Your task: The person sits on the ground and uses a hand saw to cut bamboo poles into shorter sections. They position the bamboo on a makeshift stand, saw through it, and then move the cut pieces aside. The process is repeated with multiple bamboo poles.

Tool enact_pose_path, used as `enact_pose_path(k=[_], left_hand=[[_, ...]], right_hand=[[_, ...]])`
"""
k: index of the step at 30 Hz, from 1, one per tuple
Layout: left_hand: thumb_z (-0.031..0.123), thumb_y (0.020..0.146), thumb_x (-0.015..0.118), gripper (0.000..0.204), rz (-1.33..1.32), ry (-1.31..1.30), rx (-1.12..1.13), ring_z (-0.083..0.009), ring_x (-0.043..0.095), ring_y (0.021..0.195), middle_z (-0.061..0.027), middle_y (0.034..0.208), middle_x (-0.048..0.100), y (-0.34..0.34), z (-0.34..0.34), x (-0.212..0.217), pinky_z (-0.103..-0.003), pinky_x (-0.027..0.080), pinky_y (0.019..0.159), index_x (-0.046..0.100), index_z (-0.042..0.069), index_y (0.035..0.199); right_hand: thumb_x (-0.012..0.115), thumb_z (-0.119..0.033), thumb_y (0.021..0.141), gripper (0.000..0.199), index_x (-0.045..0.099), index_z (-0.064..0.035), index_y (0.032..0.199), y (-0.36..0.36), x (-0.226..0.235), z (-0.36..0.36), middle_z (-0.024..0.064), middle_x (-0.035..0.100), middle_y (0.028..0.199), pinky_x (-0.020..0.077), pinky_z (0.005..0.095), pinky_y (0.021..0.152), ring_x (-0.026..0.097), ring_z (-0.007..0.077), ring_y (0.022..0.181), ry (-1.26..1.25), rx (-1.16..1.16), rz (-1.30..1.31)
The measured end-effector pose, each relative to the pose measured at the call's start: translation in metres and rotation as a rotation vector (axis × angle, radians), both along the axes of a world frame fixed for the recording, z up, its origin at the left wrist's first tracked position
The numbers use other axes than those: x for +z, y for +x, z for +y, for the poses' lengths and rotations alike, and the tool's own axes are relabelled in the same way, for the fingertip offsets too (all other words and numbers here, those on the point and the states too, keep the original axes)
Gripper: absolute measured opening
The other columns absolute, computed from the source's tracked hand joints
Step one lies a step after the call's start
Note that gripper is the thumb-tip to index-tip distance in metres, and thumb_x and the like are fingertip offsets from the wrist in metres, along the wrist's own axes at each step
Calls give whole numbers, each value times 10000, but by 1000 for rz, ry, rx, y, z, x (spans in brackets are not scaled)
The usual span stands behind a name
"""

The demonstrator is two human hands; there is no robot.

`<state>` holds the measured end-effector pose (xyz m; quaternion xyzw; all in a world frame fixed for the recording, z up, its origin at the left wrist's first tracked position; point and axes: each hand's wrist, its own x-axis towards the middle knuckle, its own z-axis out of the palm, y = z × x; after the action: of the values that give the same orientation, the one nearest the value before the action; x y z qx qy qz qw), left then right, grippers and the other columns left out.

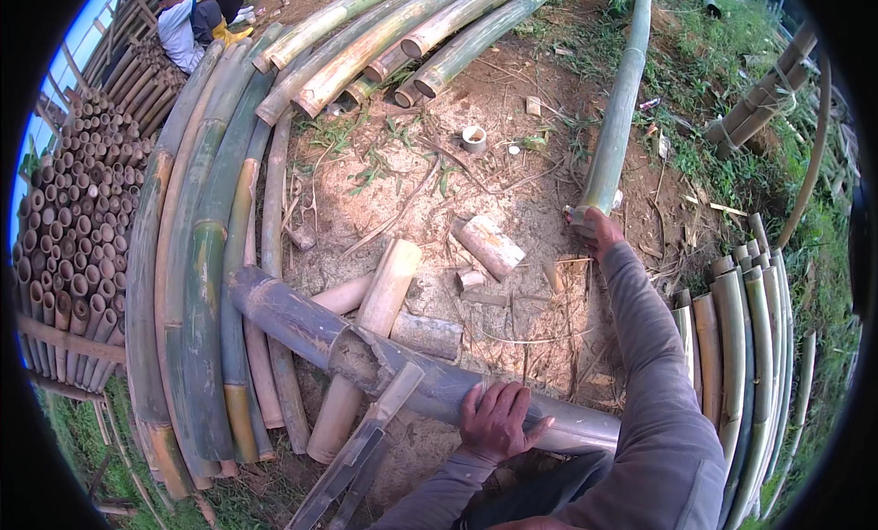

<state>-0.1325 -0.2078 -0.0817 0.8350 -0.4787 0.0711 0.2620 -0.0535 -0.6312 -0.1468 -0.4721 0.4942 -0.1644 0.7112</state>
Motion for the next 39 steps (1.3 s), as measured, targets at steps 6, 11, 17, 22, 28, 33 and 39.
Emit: enact_pose_path(k=[6, 11, 17, 22, 28, 33, 39], left_hand=[[671, 871, 704, 560, 1, 60, -6, -209, 655, 1152, 0, 1133, 740, -1, 1, 1, -540, 323, 1132, 771, 157, 1081], [641, 881, 699, 527, 8, 78, -19, -199, 659, 1133, -2, 1111, 739, -3, -2, 12, -518, 356, 1109, 761, 159, 1084], [612, 890, 703, 506, 0, 68, -34, -203, 655, 1135, 0, 1129, 729, -3, 3, 14, -519, 365, 1097, 732, 153, 1103], [584, 877, 721, 485, -4, 8, -32, -219, 634, 1138, -7, 1130, 718, -5, 7, 11, -561, 369, 1094, 735, 152, 1096], [593, 893, 686, 496, 20, 76, -116, -229, 615, 1137, -25, 1105, 712, -11, -2, 4, -550, 337, 1119, 729, 144, 1100], [644, 846, 722, 764, 236, -17, -141, -284, 578, 1300, -133, 1312, 671, -3, 19, 21, -552, 257, 1228, 620, 84, 1356], [533, 903, 814, 1022, 1165, -631, -27, -344, 506, 1389, -240, 1504, 465, -97, 138, 69, -464, 420, 1176, 293, -6, 1599]], right_hand=[[745, -615, 846, 888, 587, 108, 1338, -80, 18, -12, 325, 691, 1270, 539, 504, 1035, 689, 442, 1214, -719, 191, 702], [863, -610, 748, 1027, 486, 85, 1403, -44, 42, -17, 330, 641, 1366, 518, 473, 1084, 656, 434, 1281, -635, -9, 670], [929, -402, 705, 929, 508, 55, 1396, -26, 35, -26, 286, 675, 1345, 533, 429, 1093, 676, 402, 1266, -534, -46, 691], [840, -309, 746, 573, 705, 72, 1152, -24, 79, -8, 239, 757, 1081, 632, 408, 833, 778, 336, 935, -397, -64, 156], [732, -278, 873, 542, 588, 76, 1256, -97, 180, 79, 167, 711, 1014, 643, 431, 765, 756, 299, 846, -38, -118, -372], [718, -335, 925, 492, 576, -23, 1277, -166, 182, 210, 146, 707, 1031, 635, 515, 900, 744, 327, 896, 246, -50, -525], [782, -486, 926, 692, 544, -68, 1423, -259, 172, 377, 154, 654, 1354, 447, 566, 1173, 630, 350, 1272, 655, 176, -429]])
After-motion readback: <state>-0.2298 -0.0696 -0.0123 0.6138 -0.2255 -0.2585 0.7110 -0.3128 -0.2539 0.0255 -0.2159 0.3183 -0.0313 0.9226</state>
